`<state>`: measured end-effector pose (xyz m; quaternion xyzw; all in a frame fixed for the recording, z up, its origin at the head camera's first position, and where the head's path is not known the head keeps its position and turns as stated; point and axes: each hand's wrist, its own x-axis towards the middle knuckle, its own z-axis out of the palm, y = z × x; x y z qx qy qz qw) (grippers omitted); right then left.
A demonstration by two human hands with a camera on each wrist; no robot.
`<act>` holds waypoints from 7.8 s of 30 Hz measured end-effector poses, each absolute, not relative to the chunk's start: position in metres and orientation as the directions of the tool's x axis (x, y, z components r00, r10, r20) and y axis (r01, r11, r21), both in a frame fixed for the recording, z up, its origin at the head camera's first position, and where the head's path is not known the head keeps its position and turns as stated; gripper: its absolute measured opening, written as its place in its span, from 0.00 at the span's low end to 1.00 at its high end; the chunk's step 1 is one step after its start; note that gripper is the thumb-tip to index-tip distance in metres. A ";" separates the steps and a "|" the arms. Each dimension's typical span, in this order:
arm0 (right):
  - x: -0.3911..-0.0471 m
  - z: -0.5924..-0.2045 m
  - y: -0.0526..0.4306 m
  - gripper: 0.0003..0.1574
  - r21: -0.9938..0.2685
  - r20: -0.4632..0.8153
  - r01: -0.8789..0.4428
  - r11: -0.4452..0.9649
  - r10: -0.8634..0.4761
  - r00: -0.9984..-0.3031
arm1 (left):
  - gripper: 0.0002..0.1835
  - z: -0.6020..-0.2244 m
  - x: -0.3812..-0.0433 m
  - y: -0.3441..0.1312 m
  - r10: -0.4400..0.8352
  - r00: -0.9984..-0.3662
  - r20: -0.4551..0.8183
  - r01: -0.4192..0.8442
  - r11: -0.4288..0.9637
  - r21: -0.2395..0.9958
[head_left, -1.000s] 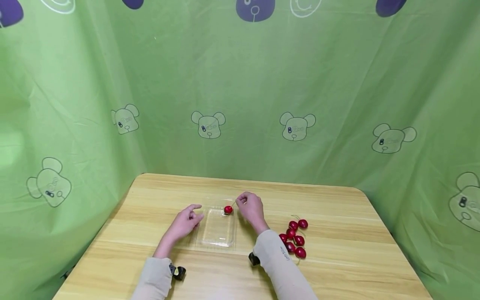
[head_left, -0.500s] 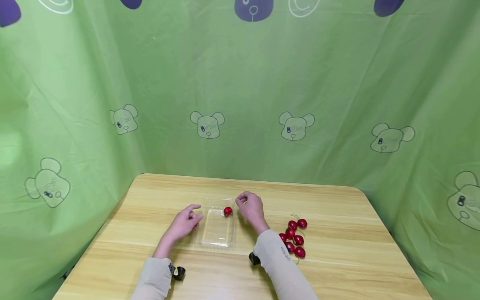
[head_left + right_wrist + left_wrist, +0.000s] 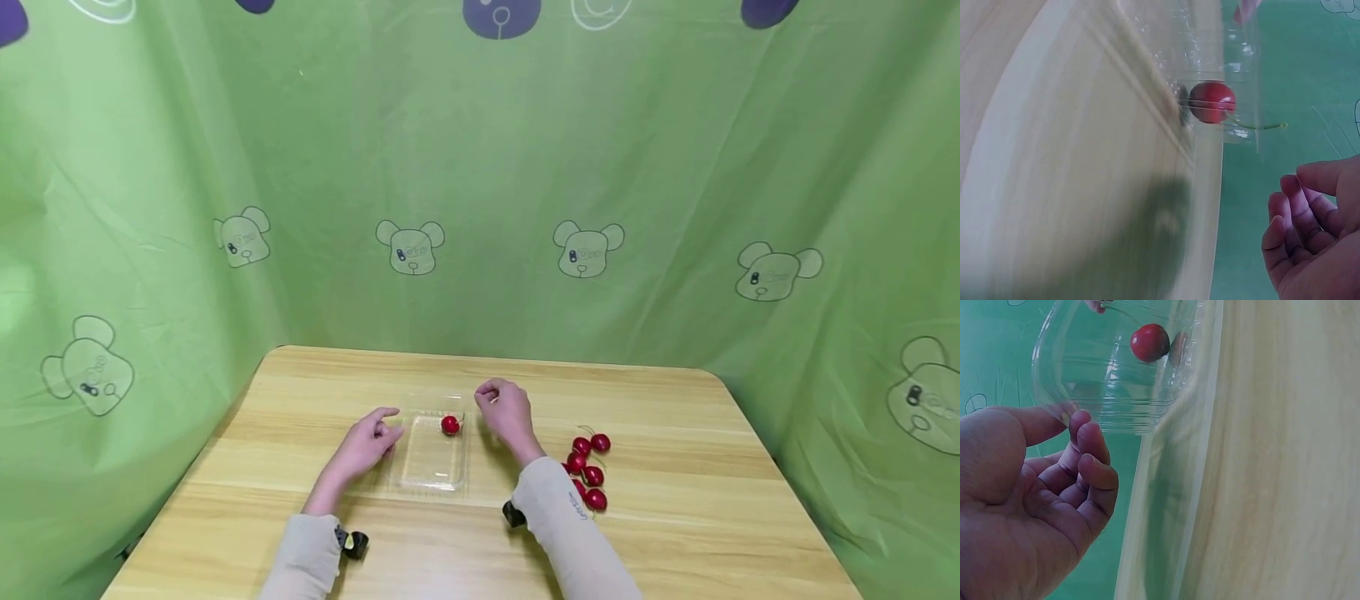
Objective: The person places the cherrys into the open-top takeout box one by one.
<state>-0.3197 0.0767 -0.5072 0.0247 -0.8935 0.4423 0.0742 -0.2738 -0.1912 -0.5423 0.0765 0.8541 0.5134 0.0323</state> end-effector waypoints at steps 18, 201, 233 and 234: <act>-0.317 -0.498 0.164 0.07 -0.689 0.167 -0.129 0.713 -0.018 -0.986 | 0.28 -0.543 -0.273 -0.191 0.154 -0.988 0.004 0.075 0.463 0.883; -0.317 -0.498 0.187 0.12 -0.906 0.081 -0.037 0.422 0.089 -0.993 | 0.26 -0.548 -0.273 -0.190 0.156 -0.988 0.011 0.084 0.472 0.877; -0.315 -0.502 0.137 0.08 -0.929 0.087 -0.072 0.362 0.024 -0.996 | 0.26 -0.546 -0.271 -0.190 0.172 -0.984 0.036 0.113 0.464 0.878; -0.315 -0.502 0.135 0.08 -0.929 0.088 -0.074 0.363 0.022 -0.996 | 0.26 -0.547 -0.271 -0.190 0.173 -0.984 0.037 0.115 0.466 0.878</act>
